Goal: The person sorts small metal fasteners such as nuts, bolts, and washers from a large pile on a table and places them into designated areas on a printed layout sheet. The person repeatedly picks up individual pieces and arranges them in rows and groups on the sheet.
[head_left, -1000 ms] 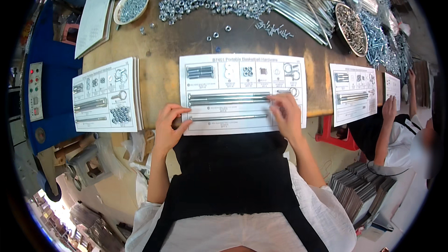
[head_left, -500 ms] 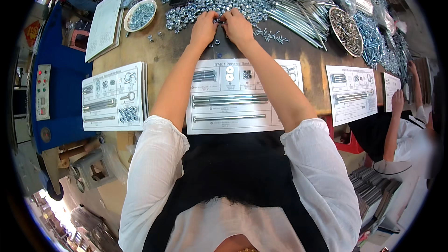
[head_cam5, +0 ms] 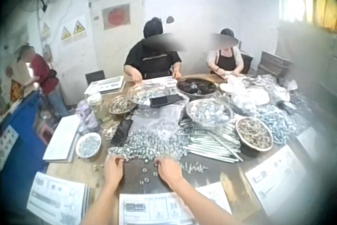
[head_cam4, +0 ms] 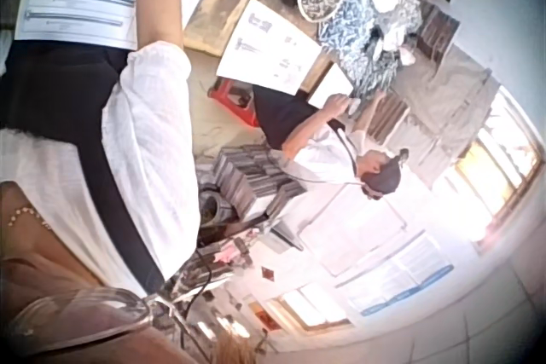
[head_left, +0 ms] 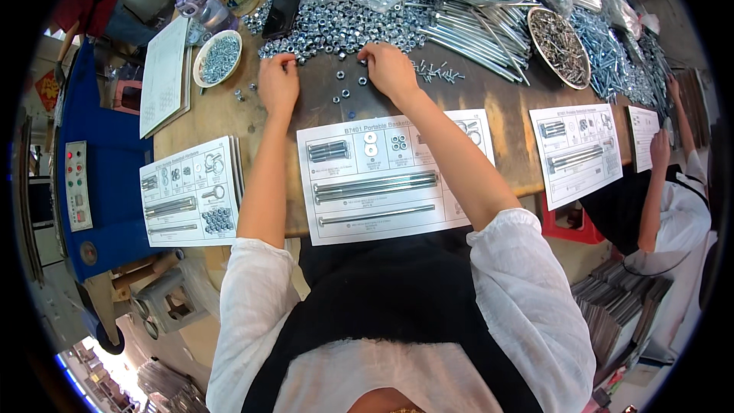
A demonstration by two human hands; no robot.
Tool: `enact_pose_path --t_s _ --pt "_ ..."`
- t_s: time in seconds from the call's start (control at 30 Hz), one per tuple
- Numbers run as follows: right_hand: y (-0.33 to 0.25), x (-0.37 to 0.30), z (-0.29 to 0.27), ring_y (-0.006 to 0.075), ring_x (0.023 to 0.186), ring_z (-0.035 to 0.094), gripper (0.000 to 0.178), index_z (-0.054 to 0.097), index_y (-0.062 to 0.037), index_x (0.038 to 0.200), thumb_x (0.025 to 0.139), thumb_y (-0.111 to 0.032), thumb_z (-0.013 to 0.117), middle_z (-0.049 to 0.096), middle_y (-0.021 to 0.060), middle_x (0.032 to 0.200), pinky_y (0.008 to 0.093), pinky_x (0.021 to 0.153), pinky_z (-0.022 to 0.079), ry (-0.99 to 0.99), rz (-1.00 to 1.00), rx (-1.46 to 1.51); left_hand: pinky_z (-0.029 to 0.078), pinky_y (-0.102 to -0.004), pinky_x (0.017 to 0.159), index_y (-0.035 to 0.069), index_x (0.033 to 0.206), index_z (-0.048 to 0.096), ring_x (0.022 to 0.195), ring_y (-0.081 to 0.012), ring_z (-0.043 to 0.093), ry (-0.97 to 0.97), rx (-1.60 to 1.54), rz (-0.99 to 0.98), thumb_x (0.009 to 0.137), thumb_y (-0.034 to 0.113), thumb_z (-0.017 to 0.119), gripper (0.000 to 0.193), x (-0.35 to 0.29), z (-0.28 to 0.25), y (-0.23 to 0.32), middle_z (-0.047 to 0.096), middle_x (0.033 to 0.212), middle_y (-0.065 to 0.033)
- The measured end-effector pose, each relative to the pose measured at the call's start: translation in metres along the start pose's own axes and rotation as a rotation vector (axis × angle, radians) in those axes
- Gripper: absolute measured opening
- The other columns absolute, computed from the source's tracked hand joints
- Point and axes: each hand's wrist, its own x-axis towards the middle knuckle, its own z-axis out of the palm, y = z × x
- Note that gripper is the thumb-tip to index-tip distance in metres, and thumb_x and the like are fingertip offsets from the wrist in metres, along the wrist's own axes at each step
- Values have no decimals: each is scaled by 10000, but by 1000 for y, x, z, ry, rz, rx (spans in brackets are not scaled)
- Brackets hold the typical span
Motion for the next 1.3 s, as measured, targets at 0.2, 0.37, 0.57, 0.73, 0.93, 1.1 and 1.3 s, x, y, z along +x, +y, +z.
enact_pose_path --t_s 0.2,0.37,0.57,0.73,0.93,1.1,1.3 --pt "5 5 8 337 881 684 124 742 -108 938 857 -194 706 694 135 933 445 778 556 -17 32 37 509 -395 797 71 1023 685 890 -285 617 -73 -99 -60 824 101 773 220 -14 -13 -23 604 943 -102" --pt "8 -3 -5 349 894 686 121 769 -66 896 848 -165 719 713 181 918 445 800 545 -35 73 116 519 -377 760 49 966 698 800 -247 626 -51 -182 -18 808 83 782 182 -25 -19 -24 625 916 -101" --pt "16 -15 -4 375 896 669 118 764 -64 933 877 -126 681 672 196 979 448 812 538 -25 61 88 494 -394 807 67 916 712 904 -282 617 -30 -90 127 819 139 777 137 -31 -20 -5 640 930 -70" --pt "11 -25 -10 352 941 660 216 726 -85 1058 846 -126 725 656 162 1037 424 847 537 -95 43 188 468 -407 808 79 875 700 878 -285 612 -37 35 262 826 111 753 79 -34 -18 8 669 904 -63" --pt "-4 -31 -16 303 1011 643 323 711 -173 1083 777 -179 815 612 94 1074 409 870 535 -193 41 76 511 -398 784 69 964 721 851 -300 635 -158 -225 232 862 118 728 113 -40 -3 51 663 853 -107" --pt "-13 -26 -16 292 943 661 206 750 -192 942 827 -362 770 617 90 1043 401 811 539 -164 121 104 503 -391 868 73 1011 729 1026 -281 601 -199 -119 221 872 102 711 144 -44 2 44 625 1052 -83" --pt "-8 -15 3 300 874 675 131 736 -177 916 863 -295 720 644 82 948 435 746 540 16 159 107 520 -347 790 101 1086 737 906 -236 619 -407 -178 279 847 68 739 241 -31 -3 56 613 995 -83"
